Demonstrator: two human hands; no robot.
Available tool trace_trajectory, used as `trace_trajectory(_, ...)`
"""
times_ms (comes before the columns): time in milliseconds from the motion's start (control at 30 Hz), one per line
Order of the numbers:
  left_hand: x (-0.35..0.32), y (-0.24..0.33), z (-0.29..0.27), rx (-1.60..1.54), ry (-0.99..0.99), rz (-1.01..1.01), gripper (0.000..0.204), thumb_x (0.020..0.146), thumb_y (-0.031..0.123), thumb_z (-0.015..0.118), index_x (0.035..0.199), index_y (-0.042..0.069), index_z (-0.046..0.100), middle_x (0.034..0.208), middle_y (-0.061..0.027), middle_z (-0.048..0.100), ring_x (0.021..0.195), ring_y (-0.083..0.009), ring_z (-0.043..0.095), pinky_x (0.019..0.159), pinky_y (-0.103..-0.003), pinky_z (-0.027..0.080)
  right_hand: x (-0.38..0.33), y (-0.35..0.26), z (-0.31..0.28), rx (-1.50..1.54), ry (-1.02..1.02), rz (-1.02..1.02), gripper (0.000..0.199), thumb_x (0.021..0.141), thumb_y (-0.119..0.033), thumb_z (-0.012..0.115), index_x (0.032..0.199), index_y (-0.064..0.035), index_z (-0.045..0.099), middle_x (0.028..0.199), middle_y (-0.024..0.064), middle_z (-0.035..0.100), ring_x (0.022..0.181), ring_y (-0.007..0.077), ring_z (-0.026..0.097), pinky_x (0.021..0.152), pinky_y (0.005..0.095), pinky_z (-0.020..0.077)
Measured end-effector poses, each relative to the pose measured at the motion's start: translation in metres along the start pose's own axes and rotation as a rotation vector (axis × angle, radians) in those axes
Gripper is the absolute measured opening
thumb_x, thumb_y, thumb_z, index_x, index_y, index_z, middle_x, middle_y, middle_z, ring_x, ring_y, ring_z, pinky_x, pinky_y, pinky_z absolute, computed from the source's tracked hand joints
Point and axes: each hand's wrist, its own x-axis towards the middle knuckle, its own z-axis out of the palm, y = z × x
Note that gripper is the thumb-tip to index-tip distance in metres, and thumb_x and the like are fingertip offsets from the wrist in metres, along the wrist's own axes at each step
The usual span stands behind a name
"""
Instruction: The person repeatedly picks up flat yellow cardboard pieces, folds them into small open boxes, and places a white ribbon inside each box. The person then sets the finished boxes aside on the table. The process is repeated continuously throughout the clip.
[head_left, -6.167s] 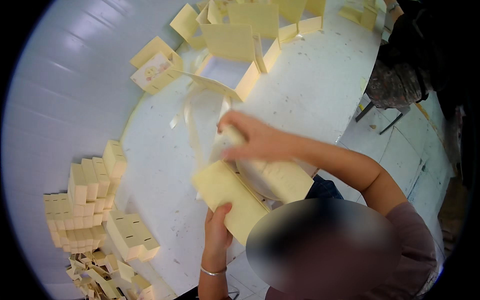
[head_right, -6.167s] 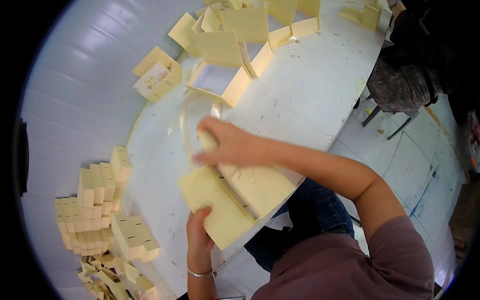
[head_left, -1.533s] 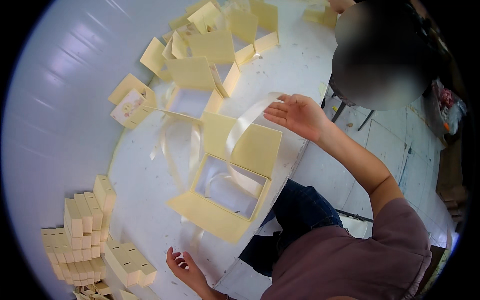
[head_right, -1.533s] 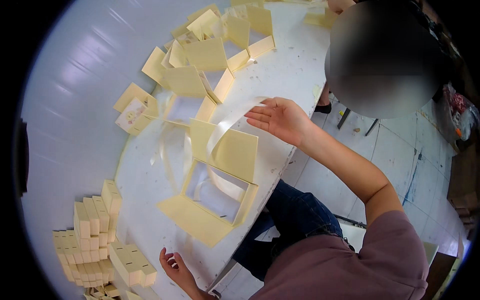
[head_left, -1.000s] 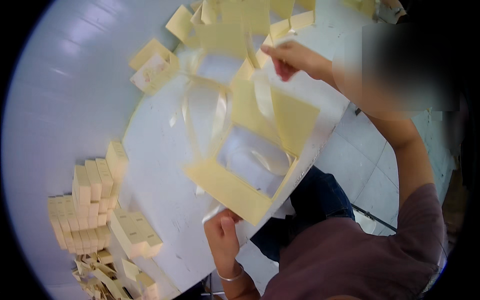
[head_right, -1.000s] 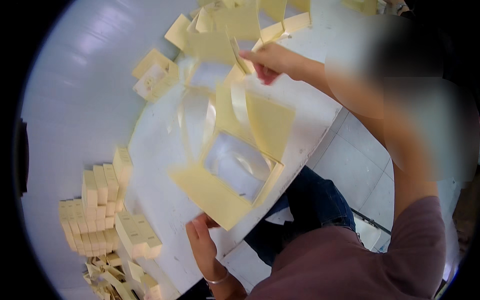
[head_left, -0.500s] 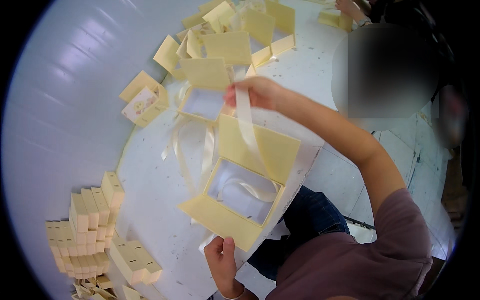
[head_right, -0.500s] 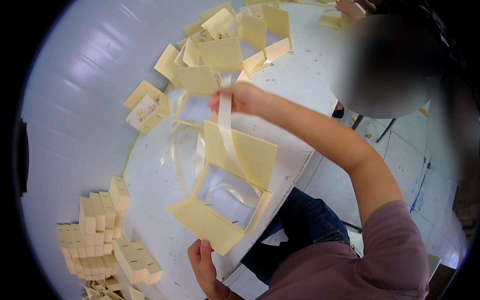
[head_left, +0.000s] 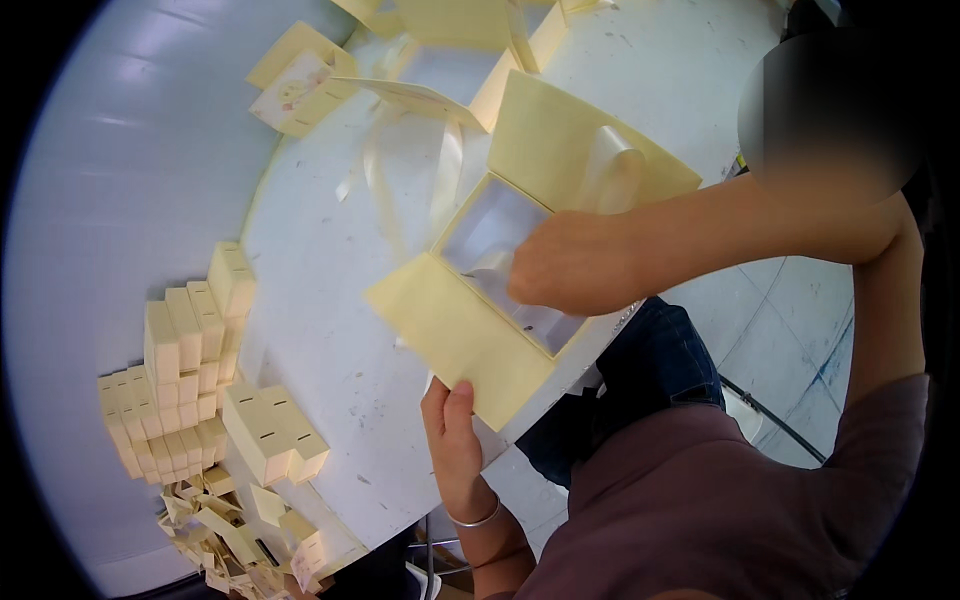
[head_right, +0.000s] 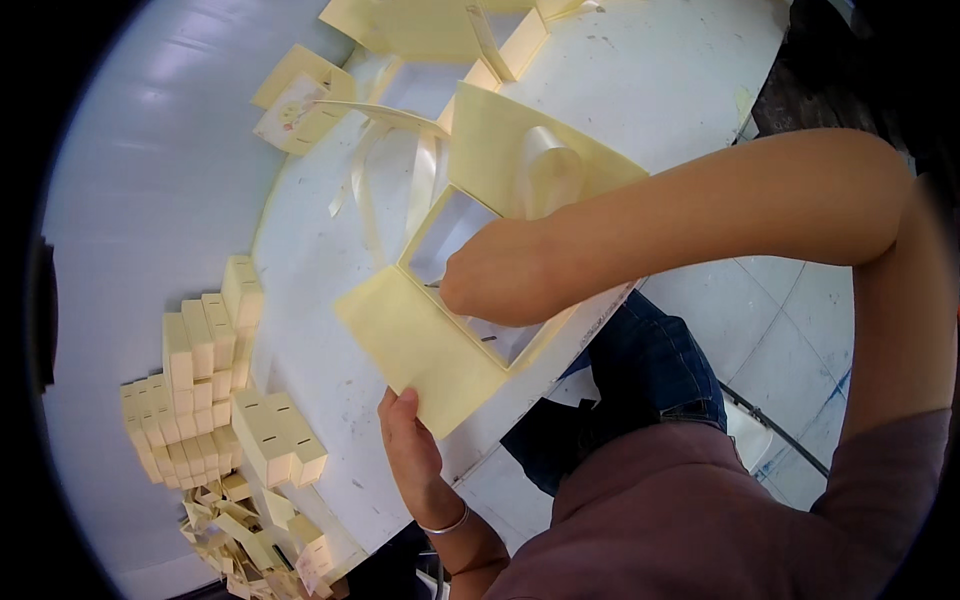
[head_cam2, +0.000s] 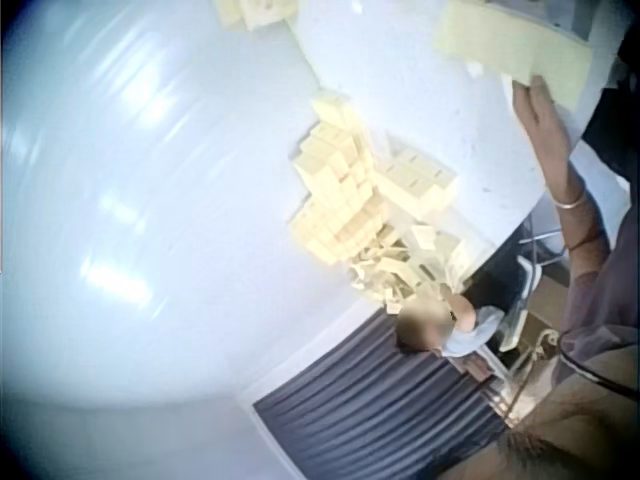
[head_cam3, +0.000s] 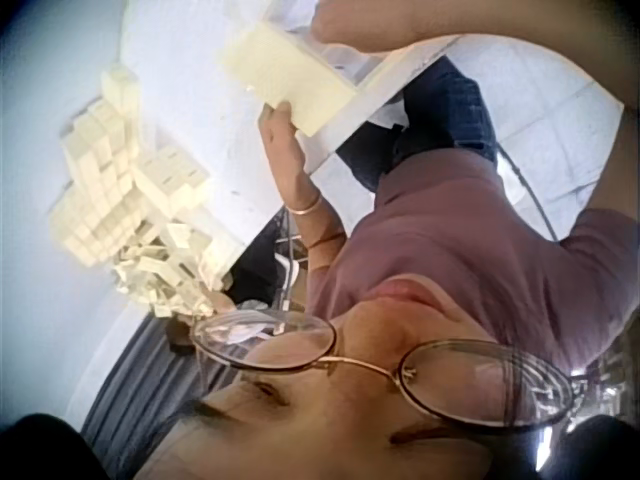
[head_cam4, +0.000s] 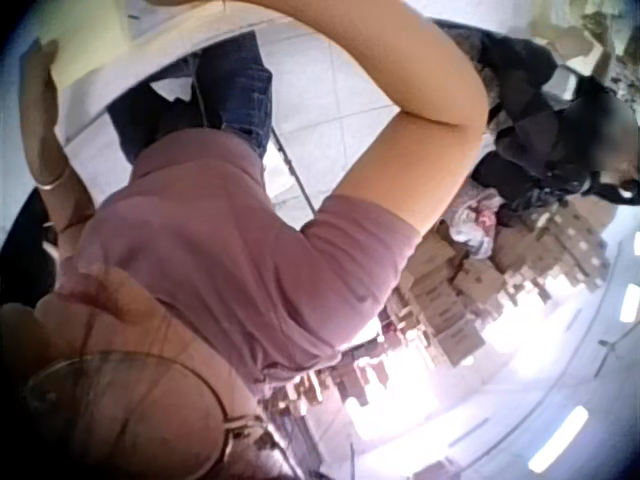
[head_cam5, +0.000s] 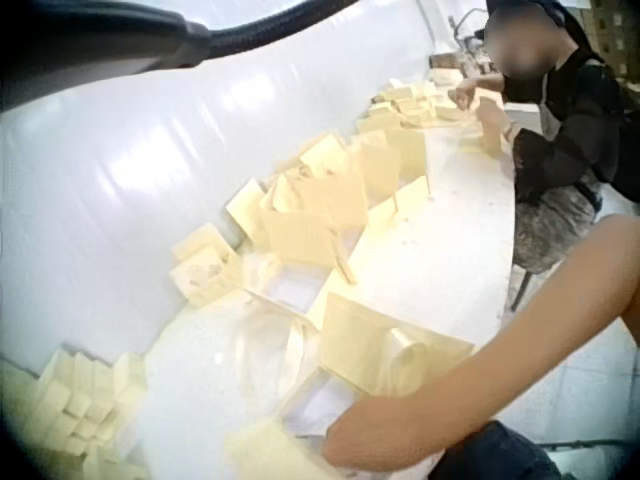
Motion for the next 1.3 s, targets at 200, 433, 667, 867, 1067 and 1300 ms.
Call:
trace_trajectory(200, 0.002, -0.006, 0.002, -0.061, 0.0, 0.027, 0.047, 0.081, 0.024, 0.043, 0.113, -0.01, 0.044, 0.109, -0.0149, 0.053, 0.1, -0.0206, 0.051, 0.087, -0.028, 0.038, 0.004, 0.009, 0.023, -0.001, -0.034, 0.005, 0.006, 0.062, 0.001, 0.055, 0.066, 0.0017, 0.059, 0.062, 0.019, 0.057, 0.059, 0.0329, 0.058, 0.05, 0.0386, 0.0457)
trace_trajectory(433, -0.002, -0.029, -0.001, -0.134, 0.124, 0.04, 0.055, 0.085, 0.038, 0.042, 0.116, -0.007, 0.042, 0.113, -0.0139, 0.051, 0.101, -0.0213, 0.052, 0.086, -0.031, 0.04, 0.01, 0.009, 0.041, 0.11, -0.024, 0.011, 0.006, 0.062, -0.003, 0.056, 0.066, -0.0019, 0.06, 0.065, 0.0158, 0.06, 0.062, 0.0313, 0.059, 0.052, 0.0386, 0.0462)
trace_trajectory(667, 0.008, -0.025, 0.021, 0.502, -0.055, 0.232, 0.03, 0.077, 0.018, 0.057, 0.102, 0.0, 0.054, 0.111, -0.0164, 0.052, 0.102, -0.0296, 0.049, 0.084, -0.035, 0.038, 0.021, 0.006, 0.044, 0.269, 0.002, 0.014, 0.005, 0.063, -0.005, 0.057, 0.067, -0.0022, 0.06, 0.063, 0.0162, 0.058, 0.059, 0.0328, 0.057, 0.054, 0.04, 0.0449)
trace_trajectory(867, 0.023, -0.03, 0.017, 0.684, 0.114, 0.48, 0.027, 0.074, 0.009, 0.061, 0.099, 0.0, 0.056, 0.111, -0.0174, 0.051, 0.105, -0.0327, 0.047, 0.088, -0.037, 0.038, 0.015, -0.001, 0.04, 0.01, 0.187, -0.08, 0.008, 0.064, -0.004, 0.059, 0.071, -0.0018, 0.059, 0.077, 0.0142, 0.06, 0.068, 0.0281, 0.057, 0.059, 0.0371, 0.045)
trace_trajectory(1067, -0.009, -0.068, -0.07, 0.854, 0.285, 0.358, 0.009, 0.072, 0.002, 0.057, 0.081, 0.003, 0.059, 0.111, -0.0184, 0.049, 0.1, -0.0341, 0.045, 0.085, -0.039, 0.037, -0.035, -0.028, 0.046, -0.307, 0.689, -0.357, 0.023, 0.068, -0.016, 0.063, 0.082, -0.001, 0.055, 0.081, 0.0083, 0.053, 0.073, 0.0216, 0.05, 0.069, 0.0342, 0.0422)
trace_trajectory(1300, -0.029, -0.083, -0.049, 0.897, 0.412, 0.299, 0.005, 0.071, 0.0, 0.055, 0.074, 0.001, 0.051, 0.077, -0.0127, 0.052, 0.071, -0.0294, 0.05, 0.064, -0.035, 0.041, -0.039, -0.018, 0.102, -0.264, 0.708, -0.041, 0.031, 0.071, -0.027, 0.065, 0.088, -0.0047, 0.053, 0.087, 0.0094, 0.05, 0.076, 0.0217, 0.049, 0.073, 0.0319, 0.0397)
